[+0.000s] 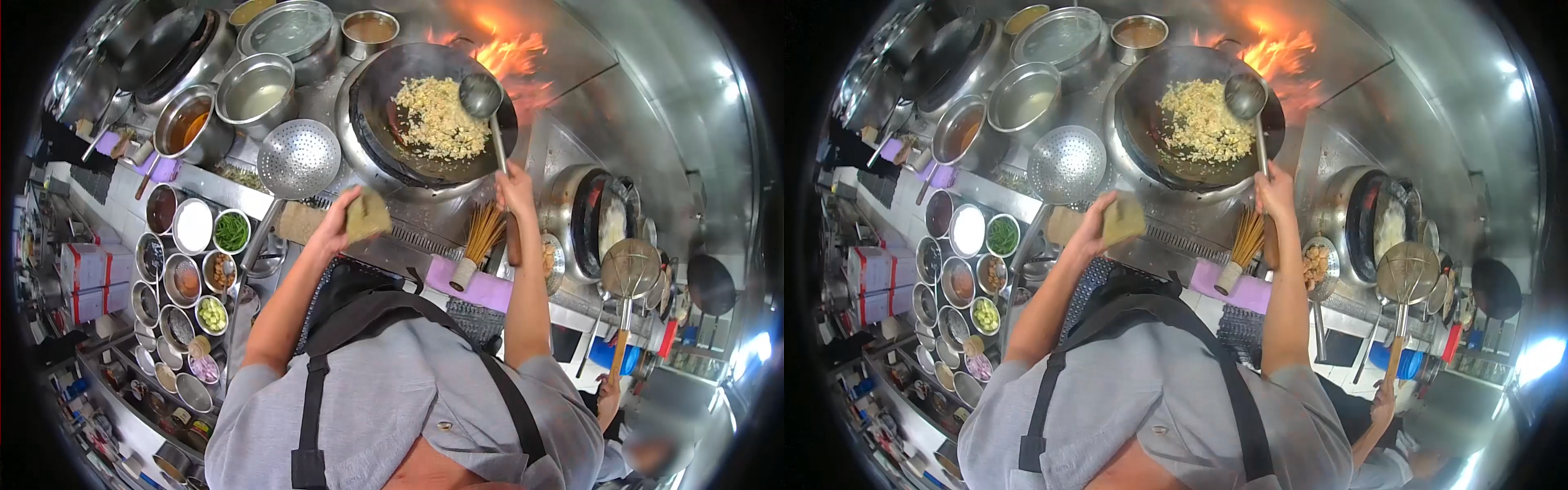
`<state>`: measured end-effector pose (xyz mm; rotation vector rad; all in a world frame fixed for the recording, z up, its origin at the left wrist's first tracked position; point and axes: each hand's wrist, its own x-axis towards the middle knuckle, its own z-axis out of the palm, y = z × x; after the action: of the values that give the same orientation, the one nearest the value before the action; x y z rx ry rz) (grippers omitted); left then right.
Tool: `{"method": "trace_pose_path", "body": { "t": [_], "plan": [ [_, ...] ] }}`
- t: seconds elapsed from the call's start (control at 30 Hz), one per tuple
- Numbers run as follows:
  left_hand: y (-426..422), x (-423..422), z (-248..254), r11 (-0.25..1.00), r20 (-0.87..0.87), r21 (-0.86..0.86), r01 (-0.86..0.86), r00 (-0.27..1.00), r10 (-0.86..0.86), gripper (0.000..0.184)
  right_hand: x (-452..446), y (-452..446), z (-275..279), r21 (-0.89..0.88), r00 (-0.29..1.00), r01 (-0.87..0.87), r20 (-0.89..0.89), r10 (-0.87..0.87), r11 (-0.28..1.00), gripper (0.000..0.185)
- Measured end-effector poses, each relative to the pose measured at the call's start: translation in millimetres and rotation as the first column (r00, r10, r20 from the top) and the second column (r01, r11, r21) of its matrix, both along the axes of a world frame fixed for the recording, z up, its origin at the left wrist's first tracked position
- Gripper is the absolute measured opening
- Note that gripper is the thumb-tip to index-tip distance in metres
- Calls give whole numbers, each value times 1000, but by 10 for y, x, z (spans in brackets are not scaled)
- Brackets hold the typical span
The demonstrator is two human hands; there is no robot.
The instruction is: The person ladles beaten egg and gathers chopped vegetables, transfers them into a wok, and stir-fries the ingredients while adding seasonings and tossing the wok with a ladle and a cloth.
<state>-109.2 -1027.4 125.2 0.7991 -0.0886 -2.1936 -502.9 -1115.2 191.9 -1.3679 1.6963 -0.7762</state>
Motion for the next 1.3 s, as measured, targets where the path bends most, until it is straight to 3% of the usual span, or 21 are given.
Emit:
{"method": "trace_pose_path", "body": {
  "t": [0.07, 0.1, 0.13, 0.2, 0.23, 0.27, 0.33, 0.43, 0.53, 0.57, 0.63, 0.73, 0.77, 0.8, 0.87, 0.93, 1.0, 1.07, 1.17, 1.27, 1.3],
  "plan": [
    [-346, -252, 76, 997, 3, 36, 70, 998, -70, 52, 71, -136, -214, -454, 813, -112, -553, -181, 884, 29],
    [-477, -374, 90, 993, 0, 59, 103, 995, -103, 51, 258, -128, -147, -268, 787, 46, -584, -200, 962, 32],
    [-579, -488, 57, 990, 13, 37, 138, 990, -139, 51, 298, -145, -279, -189, 806, 42, -573, -145, 981, 41],
    [-858, -665, 13, 979, 43, -23, 203, 978, -202, 50, 358, 230, -440, -299, 855, -139, -517, -38, 944, 53],
    [-943, -724, 5, 974, 20, -20, 225, 974, -225, 43, 382, 463, -309, -234, 872, -192, -485, 57, 953, 56],
    [-964, -815, 20, 975, 50, 31, 220, 974, -222, 40, 422, 750, -136, -163, 881, -251, -447, 155, 954, 59],
    [-1062, -932, 64, 975, 111, 127, 184, 974, -198, 35, 559, 1252, -24, -277, 839, -322, -527, 136, 905, 64],
    [-1070, -993, -295, 978, 132, 56, 202, 969, -208, 33, 857, 1580, -367, -120, 928, -31, -373, -16, 992, 67],
    [-808, -918, -43, 984, 117, 8, 180, 977, -180, 35, 869, 1557, -104, 82, 949, -65, -304, 88, 994, 67],
    [-630, -792, 223, 982, 107, -11, 190, 976, -188, 34, 816, 1614, 140, -20, 973, -130, -197, 124, 991, 67],
    [-320, -668, 803, 991, 140, -22, 134, 982, -130, 30, 502, 1777, 266, -177, 937, -329, -183, 297, 928, 67],
    [-595, -675, 560, 979, 87, 56, 197, 976, -202, 40, 341, 1679, 284, -275, 817, -535, -408, 407, 799, 68],
    [-768, -729, 157, 973, 92, 27, 228, 969, -229, 38, 359, 1512, 263, -285, 763, -584, -513, 394, 761, 69],
    [-706, -739, -122, 977, 111, -16, 211, 972, -208, 37, 504, 1314, 240, -104, 791, -458, -500, 351, 883, 69],
    [-571, -725, -402, 983, 131, -111, 148, 982, -133, 33, 817, 890, 250, 269, 815, -158, -507, 279, 950, 69],
    [-61, -544, -274, 989, 170, -46, 142, 977, -133, 42, 737, 962, 230, 24, 889, -188, -421, 181, 982, 69],
    [255, -455, -8, 979, 128, -199, 35, 992, -9, 47, 753, 1166, 337, -156, 939, -190, -317, 133, 969, 66],
    [143, -486, 168, 979, 151, -163, 120, 984, -96, 44, 738, 1355, 302, -93, 953, -186, -260, 156, 978, 65],
    [-509, -689, -80, 980, 68, -5, 200, 978, -199, 33, 751, 1528, 623, 44, 964, -229, -129, 233, 972, 62],
    [-417, -650, 616, 979, 100, 50, 197, 974, -201, 31, 627, 1762, 1206, 144, 883, -407, -189, 429, 902, 62],
    [-375, -639, 737, 975, 157, 52, 216, 962, -222, 31, 524, 1799, 1139, 70, 847, -478, -224, 481, 875, 62]
  ]
}}
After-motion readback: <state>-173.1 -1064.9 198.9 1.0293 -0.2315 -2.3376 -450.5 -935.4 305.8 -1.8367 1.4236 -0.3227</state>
